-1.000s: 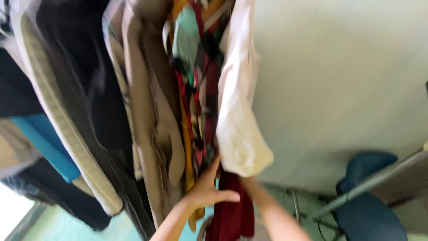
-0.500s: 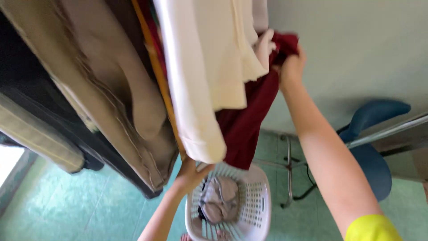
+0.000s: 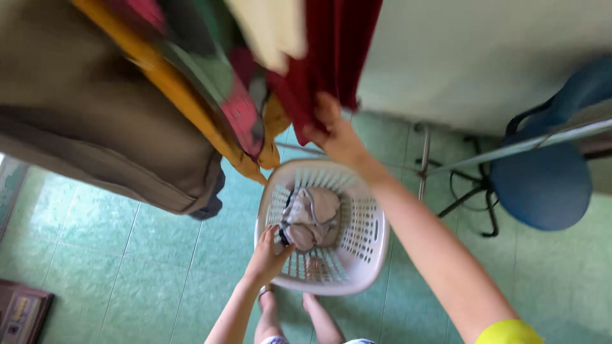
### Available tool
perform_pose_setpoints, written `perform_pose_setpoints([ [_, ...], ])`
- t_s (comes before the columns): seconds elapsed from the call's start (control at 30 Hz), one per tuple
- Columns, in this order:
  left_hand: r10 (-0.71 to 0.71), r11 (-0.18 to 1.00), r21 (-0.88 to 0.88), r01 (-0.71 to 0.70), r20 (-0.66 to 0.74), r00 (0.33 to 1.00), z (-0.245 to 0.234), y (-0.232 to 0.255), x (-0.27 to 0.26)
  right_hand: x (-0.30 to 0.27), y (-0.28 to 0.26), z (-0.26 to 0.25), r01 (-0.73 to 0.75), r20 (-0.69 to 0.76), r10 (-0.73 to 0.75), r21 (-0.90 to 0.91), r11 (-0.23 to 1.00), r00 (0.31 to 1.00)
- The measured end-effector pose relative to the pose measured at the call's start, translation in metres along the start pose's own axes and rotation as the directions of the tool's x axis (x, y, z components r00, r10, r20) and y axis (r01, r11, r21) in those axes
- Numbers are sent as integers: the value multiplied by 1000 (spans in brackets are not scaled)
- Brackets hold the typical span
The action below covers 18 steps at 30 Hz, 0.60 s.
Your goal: Hanging various items of clothing from a laundry basket onto a circular clothing rack using hangers.
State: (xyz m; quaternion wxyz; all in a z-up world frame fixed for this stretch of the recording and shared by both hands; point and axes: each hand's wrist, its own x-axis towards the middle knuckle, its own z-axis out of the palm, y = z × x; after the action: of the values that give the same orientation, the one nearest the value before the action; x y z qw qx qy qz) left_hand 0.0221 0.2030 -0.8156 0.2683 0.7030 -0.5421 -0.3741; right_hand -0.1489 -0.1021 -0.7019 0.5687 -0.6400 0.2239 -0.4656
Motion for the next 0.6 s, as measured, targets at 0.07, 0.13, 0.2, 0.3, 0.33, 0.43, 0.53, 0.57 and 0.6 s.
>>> perform_pose_setpoints([
  [0.07,-60,998,31,60,12,998,23,-33,-20,-43,19,21,-139,-21,154,-560,817,988],
  [0.13,-109,993,55,106,50,993,29,-47,-30,-105,62,26,-225,-33,258,-601,767,966],
  [0.2,-153,986,76,147,86,985,36,-57,-36,-164,95,32,-302,-48,357,-644,703,933],
  [0.3,-248,958,181,222,134,959,48,-69,-35,-254,141,37,-786,-133,857,-488,381,498],
  [0.33,-231,945,263,196,113,966,52,-74,-34,-290,163,35,-770,-123,837,-480,420,533],
  [0.43,-141,911,401,94,90,986,69,-98,-31,-363,211,38,-776,-171,857,-535,334,486],
  [0.53,13,876,479,-44,67,998,89,-127,-22,-383,242,52,-712,-217,902,-690,130,374],
  [0.57,77,859,504,-90,46,996,95,-134,-24,-387,247,60,-623,-197,924,-780,55,329],
  [0.6,69,860,502,-92,65,995,100,-137,-30,-386,261,66,-633,-200,929,-772,46,311],
])
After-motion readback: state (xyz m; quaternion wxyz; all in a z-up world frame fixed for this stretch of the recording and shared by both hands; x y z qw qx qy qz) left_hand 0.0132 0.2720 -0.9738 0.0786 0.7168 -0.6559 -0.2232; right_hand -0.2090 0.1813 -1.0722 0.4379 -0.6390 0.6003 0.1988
